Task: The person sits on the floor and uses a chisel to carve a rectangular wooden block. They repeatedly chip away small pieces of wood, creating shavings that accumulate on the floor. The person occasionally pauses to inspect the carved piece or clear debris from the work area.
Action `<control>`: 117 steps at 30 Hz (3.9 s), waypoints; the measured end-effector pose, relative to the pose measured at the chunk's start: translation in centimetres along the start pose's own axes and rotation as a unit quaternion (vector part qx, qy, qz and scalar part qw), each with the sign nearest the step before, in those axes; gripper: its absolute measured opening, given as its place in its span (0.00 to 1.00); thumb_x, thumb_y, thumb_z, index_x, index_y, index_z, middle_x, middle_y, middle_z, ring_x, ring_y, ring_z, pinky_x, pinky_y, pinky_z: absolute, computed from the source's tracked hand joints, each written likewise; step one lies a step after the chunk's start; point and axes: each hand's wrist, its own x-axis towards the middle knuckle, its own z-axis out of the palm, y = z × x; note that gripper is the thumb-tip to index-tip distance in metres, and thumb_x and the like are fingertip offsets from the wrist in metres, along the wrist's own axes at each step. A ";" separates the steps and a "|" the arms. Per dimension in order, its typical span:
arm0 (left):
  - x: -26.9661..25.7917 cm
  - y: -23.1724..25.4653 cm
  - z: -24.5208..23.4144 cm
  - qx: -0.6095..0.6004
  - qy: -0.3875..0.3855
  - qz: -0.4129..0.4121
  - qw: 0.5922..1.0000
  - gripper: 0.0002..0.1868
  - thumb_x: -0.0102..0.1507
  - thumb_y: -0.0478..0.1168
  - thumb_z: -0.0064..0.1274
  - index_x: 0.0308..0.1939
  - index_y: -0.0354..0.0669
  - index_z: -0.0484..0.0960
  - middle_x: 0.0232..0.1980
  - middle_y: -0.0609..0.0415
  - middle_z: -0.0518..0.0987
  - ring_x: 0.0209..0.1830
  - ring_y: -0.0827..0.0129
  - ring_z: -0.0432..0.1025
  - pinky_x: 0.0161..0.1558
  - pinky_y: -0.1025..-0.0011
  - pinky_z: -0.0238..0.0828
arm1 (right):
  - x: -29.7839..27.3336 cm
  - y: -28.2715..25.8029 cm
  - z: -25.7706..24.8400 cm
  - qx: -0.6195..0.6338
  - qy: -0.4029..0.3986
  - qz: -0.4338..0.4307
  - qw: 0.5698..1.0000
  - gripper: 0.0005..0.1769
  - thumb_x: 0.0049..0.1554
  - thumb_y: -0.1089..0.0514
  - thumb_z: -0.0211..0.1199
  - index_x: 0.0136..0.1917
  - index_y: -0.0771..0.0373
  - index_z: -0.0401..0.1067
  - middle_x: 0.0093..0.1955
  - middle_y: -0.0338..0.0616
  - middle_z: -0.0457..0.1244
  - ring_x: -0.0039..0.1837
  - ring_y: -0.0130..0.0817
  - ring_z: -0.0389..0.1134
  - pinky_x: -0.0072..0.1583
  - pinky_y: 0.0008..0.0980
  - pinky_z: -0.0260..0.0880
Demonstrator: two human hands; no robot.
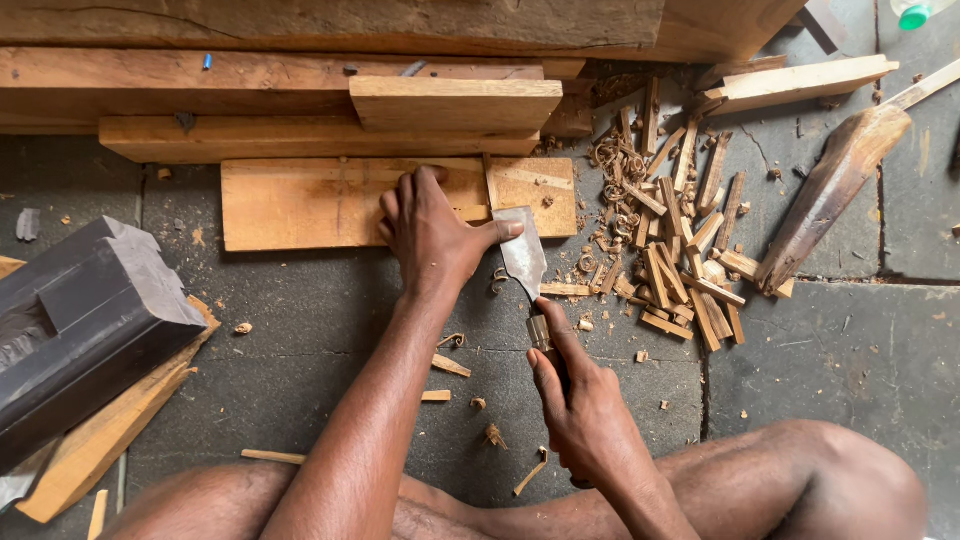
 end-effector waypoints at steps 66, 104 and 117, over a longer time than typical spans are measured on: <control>1.2 0.1 -2.2 0.091 -0.119 0.157 0.976 0.54 0.38 0.76 0.71 0.64 0.60 0.79 0.75 0.34 0.59 0.77 0.42 0.48 0.71 0.30 0.32 | -1.3 -2.4 -2.0 -0.008 -0.030 0.043 0.999 0.37 0.64 0.43 0.53 0.83 0.26 0.47 0.27 0.47 0.67 0.23 0.34 0.66 0.31 0.42 0.74; 2.5 0.1 0.4 -0.002 0.078 0.039 0.996 0.45 0.37 0.64 0.79 0.48 0.41 0.81 0.57 0.45 0.77 0.66 0.50 0.61 0.70 0.47 0.53 | 2.3 -3.1 -0.2 0.014 -0.001 0.016 1.000 0.33 0.65 0.44 0.48 0.82 0.31 0.47 0.33 0.58 0.71 0.24 0.36 0.65 0.28 0.42 0.71; 2.0 0.9 -0.3 -0.016 0.166 0.038 0.985 0.32 0.46 0.55 0.77 0.40 0.37 0.80 0.50 0.38 0.76 0.59 0.41 0.64 0.64 0.45 0.55 | 3.9 -4.1 2.5 0.085 0.039 -0.026 0.995 0.35 0.65 0.48 0.50 0.83 0.37 0.45 0.30 0.49 0.66 0.23 0.34 0.65 0.27 0.41 0.72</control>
